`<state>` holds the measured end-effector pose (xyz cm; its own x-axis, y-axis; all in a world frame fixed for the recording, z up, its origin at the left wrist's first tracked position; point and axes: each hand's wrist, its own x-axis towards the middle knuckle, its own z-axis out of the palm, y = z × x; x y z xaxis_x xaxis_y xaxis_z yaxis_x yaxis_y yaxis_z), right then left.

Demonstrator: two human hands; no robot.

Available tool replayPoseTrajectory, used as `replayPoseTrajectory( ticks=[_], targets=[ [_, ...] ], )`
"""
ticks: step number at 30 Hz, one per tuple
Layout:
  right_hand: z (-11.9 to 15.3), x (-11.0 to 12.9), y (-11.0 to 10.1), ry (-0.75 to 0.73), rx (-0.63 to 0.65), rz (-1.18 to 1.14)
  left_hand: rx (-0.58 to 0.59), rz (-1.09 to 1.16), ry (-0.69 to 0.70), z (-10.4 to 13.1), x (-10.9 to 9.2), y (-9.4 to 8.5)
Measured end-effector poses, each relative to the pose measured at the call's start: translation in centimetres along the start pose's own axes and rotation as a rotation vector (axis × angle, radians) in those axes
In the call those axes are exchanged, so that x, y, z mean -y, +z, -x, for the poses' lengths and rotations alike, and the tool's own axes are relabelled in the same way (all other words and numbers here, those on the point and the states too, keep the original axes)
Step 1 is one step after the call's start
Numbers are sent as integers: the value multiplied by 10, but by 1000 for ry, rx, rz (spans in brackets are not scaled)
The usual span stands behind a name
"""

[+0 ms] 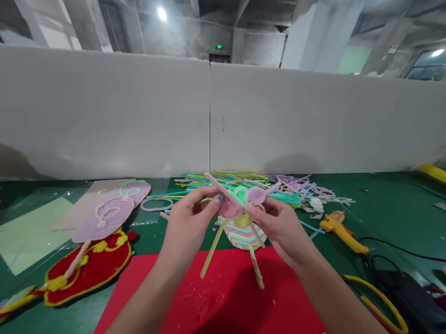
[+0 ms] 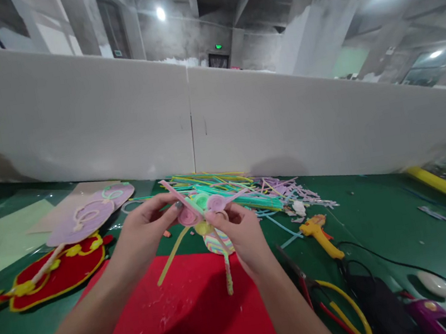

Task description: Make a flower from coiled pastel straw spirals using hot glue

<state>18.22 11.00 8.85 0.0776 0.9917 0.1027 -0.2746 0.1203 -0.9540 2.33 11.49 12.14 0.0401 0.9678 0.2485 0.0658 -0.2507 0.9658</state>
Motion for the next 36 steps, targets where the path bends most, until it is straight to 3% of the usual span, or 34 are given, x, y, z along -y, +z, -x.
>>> replayPoseTrajectory(
  ticks=[7, 14, 18, 23, 27, 36],
  targets=[
    [6, 7, 6, -52, -10, 137, 14, 24, -37, 0, -3, 0],
    [8, 9, 8, -59, -19, 132, 79, 148, -64, -2, 9, 0],
    [7, 8, 6, -18, 10, 64, 150, 325, -223, -4, 10, -4],
    [9, 11, 0, 89, 187, -42, 401, 515, -506, -7, 8, -18],
    [10, 10, -4, 166, 296, -86, 508, 622, -611, -7, 14, -22],
    [5, -1, -8, 95, 258, -161, 440, 631, -476, -2, 22, -2]
  ],
)
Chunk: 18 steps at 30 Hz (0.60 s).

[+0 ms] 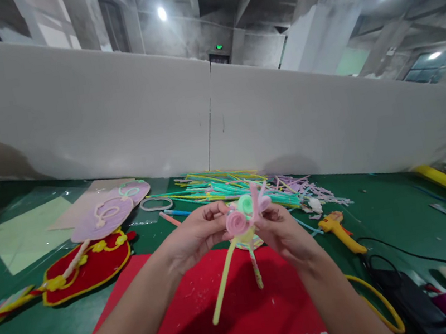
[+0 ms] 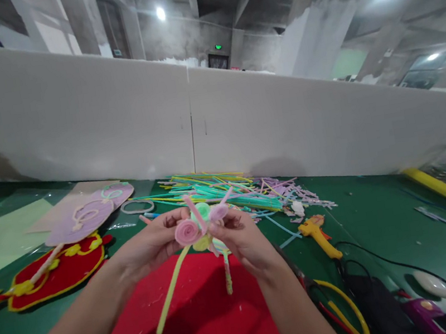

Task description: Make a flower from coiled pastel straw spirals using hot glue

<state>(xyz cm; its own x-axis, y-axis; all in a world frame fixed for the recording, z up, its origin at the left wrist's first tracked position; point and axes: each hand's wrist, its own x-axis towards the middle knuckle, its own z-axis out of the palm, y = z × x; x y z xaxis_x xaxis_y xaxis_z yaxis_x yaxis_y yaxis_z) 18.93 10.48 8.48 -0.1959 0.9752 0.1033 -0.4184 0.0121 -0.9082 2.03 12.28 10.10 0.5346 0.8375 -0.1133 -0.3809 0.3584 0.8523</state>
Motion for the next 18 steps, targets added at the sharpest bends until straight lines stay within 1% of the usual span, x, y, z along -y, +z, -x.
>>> replayPoseTrajectory(
  ticks=[5, 9, 13, 18],
  targets=[
    [-2, -1, -1, -9, -27, -34, 7, -35, 101, -2, 5, 10],
    [-1, 0, -2, -26, -35, -4, 13, -83, 134, -2, 10, 16],
    [0, 3, -3, -24, -24, -4, 12, -151, 164, 2, 11, 22],
    [-1, 2, -5, -22, 23, -32, 8, -274, 290, 5, 9, 26]
  ],
)
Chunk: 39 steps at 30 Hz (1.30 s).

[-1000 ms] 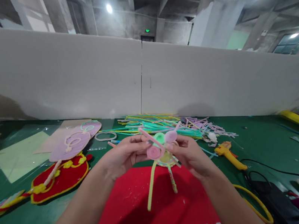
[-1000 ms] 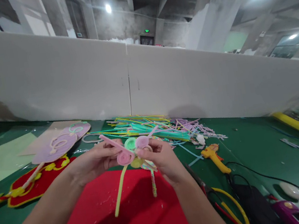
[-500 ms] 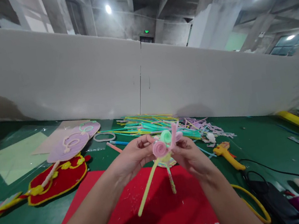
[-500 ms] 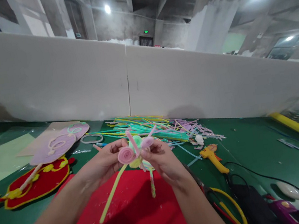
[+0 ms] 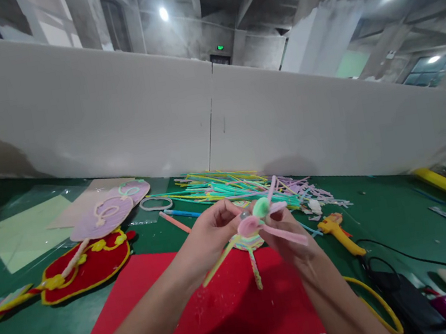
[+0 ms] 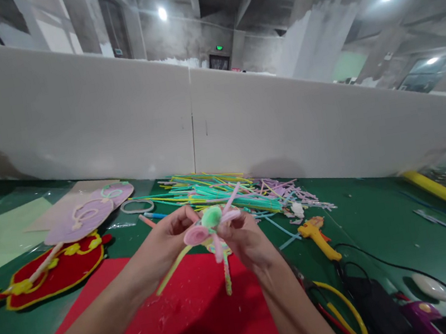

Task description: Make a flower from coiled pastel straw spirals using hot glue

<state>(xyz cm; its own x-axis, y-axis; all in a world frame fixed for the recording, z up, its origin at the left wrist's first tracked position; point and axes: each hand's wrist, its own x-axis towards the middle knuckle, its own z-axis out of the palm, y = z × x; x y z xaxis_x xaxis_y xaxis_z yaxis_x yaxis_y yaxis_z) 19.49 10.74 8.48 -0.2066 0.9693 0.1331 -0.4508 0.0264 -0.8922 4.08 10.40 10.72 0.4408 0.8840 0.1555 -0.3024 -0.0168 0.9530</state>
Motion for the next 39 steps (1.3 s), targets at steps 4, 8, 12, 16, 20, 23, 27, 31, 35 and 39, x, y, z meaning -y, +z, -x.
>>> replayPoseTrajectory(
  ticks=[4, 8, 12, 16, 20, 23, 27, 31, 35, 39],
  targets=[
    [0, 1, -3, 35, 5, 55, 56, -34, 55, 2, -6, 3],
    [2, 3, -3, 44, 58, 89, 86, -50, 36, 5, -13, 7],
    [1, 2, 1, 53, 88, 86, 89, -98, 51, 7, -16, 7],
    [0, 1, 5, 9, 61, 41, 103, -188, 108, 9, -16, 5],
    [4, 6, 5, -89, 87, -9, 158, -317, 161, 14, -19, 5],
    [5, 9, 2, -147, 152, 21, 226, -398, 183, 16, -23, 5],
    [0, 12, -3, -151, 89, 186, 155, -437, 208, 17, -25, 6],
    [-5, 13, -2, -245, -87, 356, 55, -515, 252, 15, -23, 4],
    [0, 16, 6, -208, -122, 365, -73, -659, 350, 13, -20, 3],
    [8, 23, 11, -95, -3, 362, -168, -966, 488, 13, -19, 2]
  ],
)
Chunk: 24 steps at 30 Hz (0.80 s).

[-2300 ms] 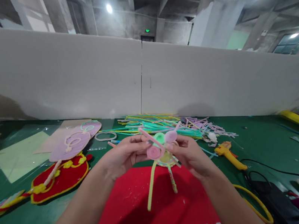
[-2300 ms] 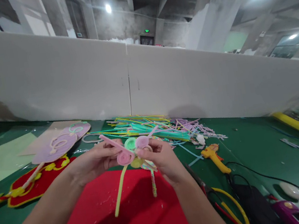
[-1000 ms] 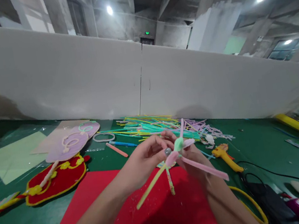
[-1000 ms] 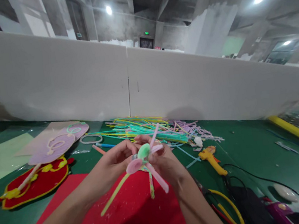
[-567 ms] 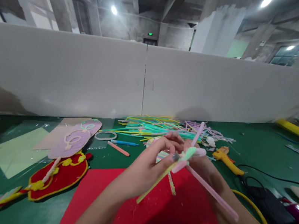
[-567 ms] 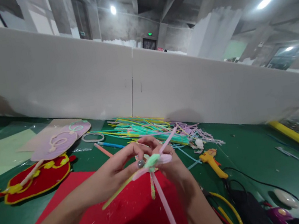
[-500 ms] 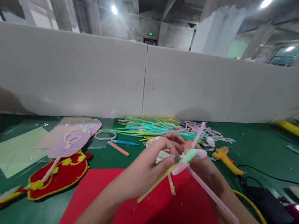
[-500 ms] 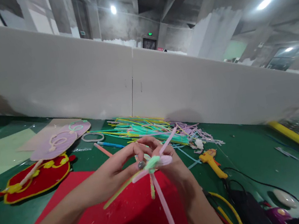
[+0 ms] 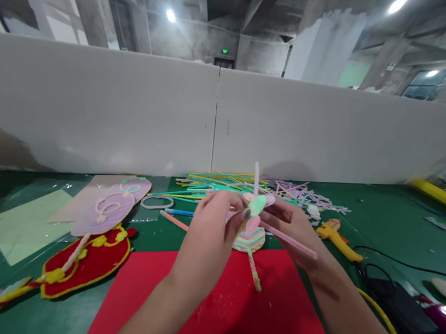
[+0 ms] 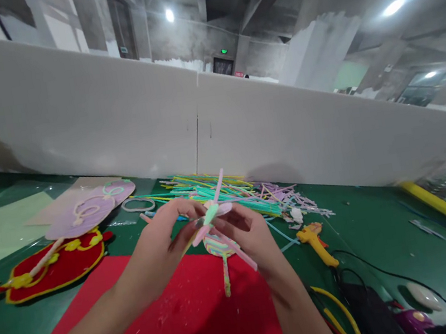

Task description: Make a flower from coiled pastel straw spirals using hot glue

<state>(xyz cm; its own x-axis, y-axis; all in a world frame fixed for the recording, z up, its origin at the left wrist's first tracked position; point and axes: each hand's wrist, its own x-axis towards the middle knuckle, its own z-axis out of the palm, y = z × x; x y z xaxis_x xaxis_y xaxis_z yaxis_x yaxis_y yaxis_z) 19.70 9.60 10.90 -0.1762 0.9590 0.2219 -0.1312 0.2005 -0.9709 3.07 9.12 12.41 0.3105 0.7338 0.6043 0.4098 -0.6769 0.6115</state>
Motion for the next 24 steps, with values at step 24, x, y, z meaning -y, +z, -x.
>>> replayPoseTrajectory(
  ticks=[24],
  targets=[
    [4, 3, 5, 47, -9, 69, -127, -347, -15, -2, 10, -5]
  ],
)
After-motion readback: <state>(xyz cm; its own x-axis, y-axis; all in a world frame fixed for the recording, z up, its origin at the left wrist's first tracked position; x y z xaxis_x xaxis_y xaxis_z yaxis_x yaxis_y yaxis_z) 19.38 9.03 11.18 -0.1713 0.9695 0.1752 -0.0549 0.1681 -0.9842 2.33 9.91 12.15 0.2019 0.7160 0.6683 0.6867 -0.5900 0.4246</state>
